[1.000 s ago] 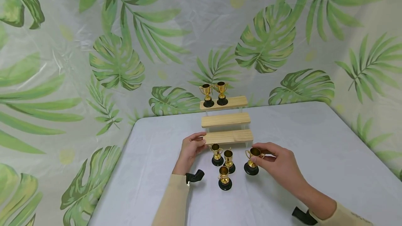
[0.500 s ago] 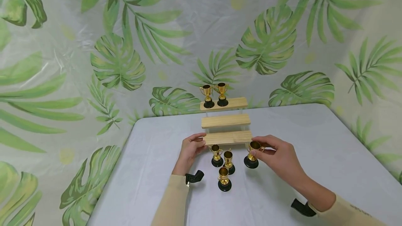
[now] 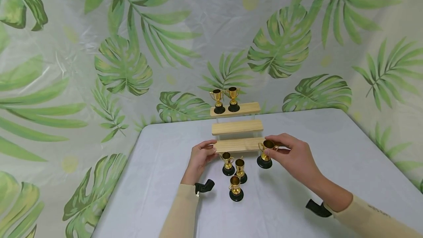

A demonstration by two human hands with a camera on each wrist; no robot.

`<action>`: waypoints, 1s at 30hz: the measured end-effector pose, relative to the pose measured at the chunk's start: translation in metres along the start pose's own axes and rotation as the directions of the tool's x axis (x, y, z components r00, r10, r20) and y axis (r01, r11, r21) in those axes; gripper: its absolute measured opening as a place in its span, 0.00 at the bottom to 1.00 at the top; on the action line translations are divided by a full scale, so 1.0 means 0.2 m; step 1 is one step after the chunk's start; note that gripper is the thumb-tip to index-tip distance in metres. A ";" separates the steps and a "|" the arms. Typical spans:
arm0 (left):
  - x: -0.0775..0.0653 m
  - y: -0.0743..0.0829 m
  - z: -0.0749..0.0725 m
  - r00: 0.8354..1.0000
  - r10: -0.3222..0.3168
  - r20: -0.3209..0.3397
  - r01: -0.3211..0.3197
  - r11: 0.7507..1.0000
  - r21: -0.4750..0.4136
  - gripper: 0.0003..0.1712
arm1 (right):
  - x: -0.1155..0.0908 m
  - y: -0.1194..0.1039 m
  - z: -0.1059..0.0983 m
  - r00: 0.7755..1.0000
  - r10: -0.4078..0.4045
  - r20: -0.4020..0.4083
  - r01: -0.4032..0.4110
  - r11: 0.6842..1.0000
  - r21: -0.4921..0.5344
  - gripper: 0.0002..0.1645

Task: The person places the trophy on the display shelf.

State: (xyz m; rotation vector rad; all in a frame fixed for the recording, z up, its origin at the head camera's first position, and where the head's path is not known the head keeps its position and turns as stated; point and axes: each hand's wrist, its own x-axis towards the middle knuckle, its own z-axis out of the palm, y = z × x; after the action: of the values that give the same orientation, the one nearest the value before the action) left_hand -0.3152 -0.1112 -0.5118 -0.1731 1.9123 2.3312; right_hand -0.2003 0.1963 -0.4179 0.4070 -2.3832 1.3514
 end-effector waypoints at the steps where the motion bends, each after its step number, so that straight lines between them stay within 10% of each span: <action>1: 0.00 0.00 0.00 1.000 0.001 0.001 -0.001 1.000 0.000 0.19 | 0.01 0.00 0.00 1.000 -0.002 -0.002 0.002 1.000 -0.006 0.21; 30: 0.01 -0.01 -0.01 1.000 0.011 0.011 -0.011 1.000 0.011 0.19 | 0.24 0.03 -0.03 0.997 -0.070 -0.032 0.069 0.997 -0.046 0.21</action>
State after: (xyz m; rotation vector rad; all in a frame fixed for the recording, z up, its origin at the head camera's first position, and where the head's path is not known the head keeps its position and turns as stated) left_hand -0.3169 -0.1119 -0.5146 -0.1484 1.9258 2.3228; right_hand -0.2442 0.2017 -0.3982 0.4467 -2.3453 1.2619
